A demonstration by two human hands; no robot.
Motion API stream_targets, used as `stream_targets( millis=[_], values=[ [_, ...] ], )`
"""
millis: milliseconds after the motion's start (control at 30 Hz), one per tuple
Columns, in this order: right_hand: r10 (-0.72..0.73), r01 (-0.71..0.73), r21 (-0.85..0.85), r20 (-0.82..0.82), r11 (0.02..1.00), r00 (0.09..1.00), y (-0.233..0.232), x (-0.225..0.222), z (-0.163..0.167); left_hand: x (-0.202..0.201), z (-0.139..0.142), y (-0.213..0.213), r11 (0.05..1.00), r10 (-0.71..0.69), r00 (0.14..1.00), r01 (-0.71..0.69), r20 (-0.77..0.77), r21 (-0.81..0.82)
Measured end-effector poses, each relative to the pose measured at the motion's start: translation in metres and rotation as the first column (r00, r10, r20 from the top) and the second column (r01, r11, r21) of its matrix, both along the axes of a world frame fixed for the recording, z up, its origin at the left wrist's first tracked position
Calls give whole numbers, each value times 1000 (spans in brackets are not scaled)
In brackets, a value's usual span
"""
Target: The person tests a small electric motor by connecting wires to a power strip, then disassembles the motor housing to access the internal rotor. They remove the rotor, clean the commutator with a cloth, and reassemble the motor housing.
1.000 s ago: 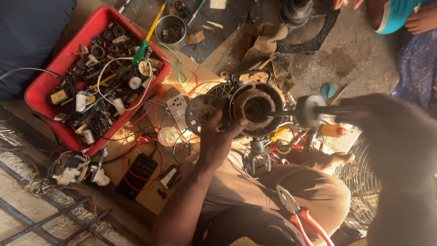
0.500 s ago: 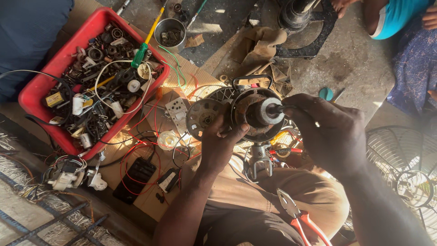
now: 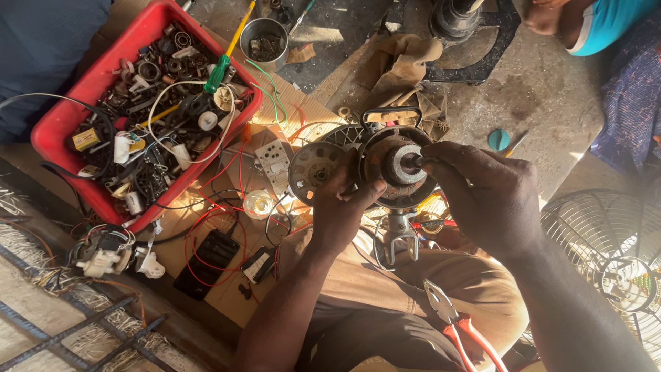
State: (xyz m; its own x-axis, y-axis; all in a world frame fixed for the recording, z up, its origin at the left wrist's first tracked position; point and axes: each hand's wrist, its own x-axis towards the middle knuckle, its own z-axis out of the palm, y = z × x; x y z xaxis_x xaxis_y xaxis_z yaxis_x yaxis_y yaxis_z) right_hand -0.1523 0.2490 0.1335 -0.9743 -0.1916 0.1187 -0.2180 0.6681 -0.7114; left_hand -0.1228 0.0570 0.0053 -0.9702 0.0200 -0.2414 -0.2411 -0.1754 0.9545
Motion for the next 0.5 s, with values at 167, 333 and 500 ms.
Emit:
stream_targets(
  millis=[167,333,500],
  values=[
    [56,-55,12,-94,998,994,-3,-1,-2,-1,4,-1,999,-8,1000,8,-14,-42],
    [91,-88,43,-79,995,993,-2,-2,-3,0,3,-2,998,-5,999,3,-38,-57],
    [163,-162,40,-49,986,985,-4,-4,-8,0,1,-1,995,-1,999,-2,-40,-96]
  ],
)
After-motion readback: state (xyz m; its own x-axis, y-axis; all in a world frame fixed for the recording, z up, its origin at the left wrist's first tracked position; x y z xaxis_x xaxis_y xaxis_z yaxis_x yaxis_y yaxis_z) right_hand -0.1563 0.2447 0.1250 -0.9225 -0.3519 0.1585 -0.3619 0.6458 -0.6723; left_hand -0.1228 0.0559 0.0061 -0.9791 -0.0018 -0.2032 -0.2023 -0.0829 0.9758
